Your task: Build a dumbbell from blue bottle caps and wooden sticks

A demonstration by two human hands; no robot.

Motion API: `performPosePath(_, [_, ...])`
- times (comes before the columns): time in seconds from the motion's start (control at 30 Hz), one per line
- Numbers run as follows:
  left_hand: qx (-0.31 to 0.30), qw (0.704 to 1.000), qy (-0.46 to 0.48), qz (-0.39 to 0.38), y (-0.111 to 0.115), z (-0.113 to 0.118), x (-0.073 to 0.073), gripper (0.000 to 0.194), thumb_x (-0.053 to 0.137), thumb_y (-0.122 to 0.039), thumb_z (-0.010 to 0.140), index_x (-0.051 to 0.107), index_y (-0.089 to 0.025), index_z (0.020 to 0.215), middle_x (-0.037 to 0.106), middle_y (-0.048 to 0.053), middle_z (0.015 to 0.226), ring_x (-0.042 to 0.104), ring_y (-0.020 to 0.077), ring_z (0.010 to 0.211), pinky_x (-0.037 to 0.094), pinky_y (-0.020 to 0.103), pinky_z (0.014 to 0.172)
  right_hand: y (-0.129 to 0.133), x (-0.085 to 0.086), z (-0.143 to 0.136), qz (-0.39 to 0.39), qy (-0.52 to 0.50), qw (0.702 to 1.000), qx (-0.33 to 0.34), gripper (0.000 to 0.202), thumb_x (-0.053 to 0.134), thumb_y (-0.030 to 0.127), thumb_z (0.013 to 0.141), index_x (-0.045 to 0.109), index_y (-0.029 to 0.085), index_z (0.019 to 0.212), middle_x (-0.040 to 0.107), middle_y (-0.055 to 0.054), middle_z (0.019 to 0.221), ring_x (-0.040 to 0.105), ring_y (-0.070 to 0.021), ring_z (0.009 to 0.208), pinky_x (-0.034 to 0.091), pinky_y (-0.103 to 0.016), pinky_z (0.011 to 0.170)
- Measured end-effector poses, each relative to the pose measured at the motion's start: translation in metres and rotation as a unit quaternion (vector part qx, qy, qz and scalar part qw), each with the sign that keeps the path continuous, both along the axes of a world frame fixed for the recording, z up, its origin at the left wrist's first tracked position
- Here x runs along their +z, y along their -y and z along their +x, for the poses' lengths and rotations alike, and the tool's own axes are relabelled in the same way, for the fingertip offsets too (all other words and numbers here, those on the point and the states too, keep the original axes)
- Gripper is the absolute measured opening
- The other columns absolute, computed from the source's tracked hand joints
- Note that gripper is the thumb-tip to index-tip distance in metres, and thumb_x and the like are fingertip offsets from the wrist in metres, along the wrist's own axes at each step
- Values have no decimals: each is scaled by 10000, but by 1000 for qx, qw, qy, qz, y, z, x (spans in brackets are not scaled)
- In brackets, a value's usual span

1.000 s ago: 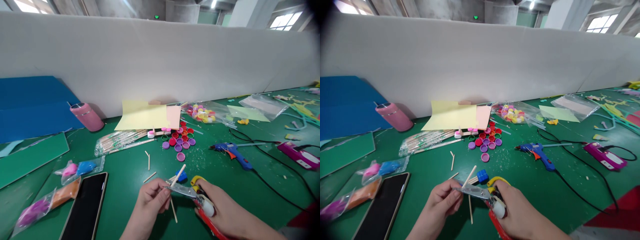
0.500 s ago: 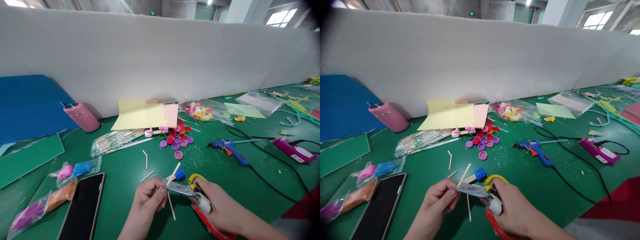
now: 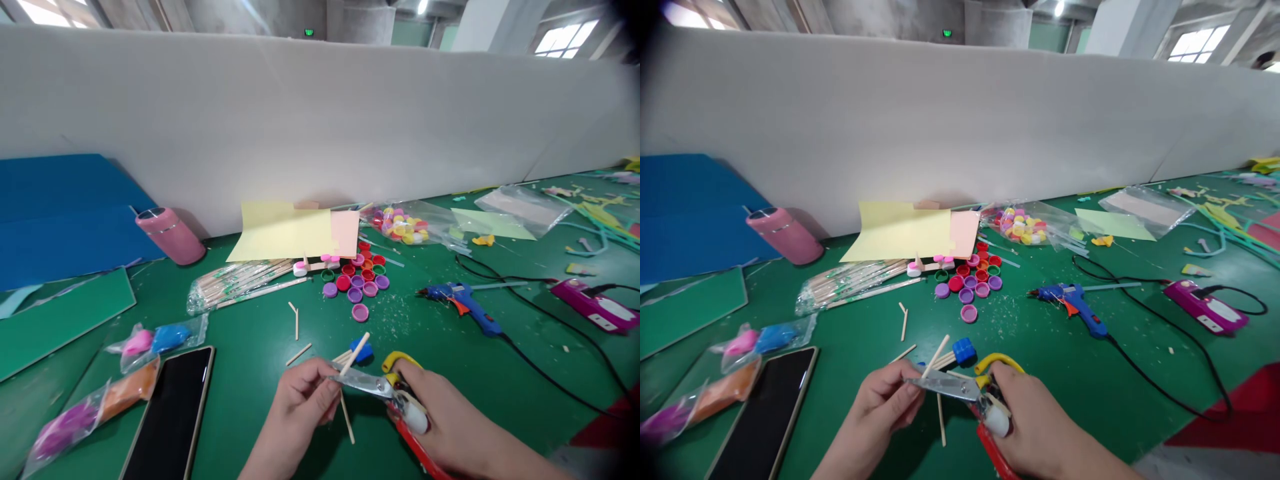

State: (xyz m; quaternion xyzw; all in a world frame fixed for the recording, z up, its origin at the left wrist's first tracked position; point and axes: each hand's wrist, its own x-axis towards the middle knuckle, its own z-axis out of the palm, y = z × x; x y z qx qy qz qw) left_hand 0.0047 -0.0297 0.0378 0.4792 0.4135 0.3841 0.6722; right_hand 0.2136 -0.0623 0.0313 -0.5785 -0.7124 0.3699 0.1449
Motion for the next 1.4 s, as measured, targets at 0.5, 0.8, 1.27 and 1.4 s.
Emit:
performPosePath(0.5, [38,996,55,-50,3,5,0,291,625,-407,699,550,-134,630,389,-65,426,260,39,397,151,167,391,1,-3,-2,-4,5,1000,-4,92,507,222,742,417,222,765,559,22,672,479,-132,544,295,-221,471])
performPosePath(0.8, [21,995,83,-45,3,2,-6,283,626,-400,707,548,-137,634,384,-68,417,264,40,392,150,175,397,0,4,-3,3,-8,1000,2,134,528,293,743,413,226,758,567,33,685,471,-122,551,310,-207,475])
performPosePath(1.27, [154,960,226,-58,-11,-15,8,179,532,-288,805,558,-152,693,415,-93,432,214,9,357,293,181,493,-1,-2,35,35,24,990,-133,273,530,358,753,456,213,972,610,-32,802,575,-188,651,451,-282,583])
performPosePath(1.4, [183,975,121,-15,-13,-15,7,175,555,-293,787,560,-151,685,430,-69,449,299,36,401,237,160,427,5,-17,70,78,151,971,-171,454,547,390,713,462,160,1095,594,-125,1031,578,-279,897,454,-410,775])
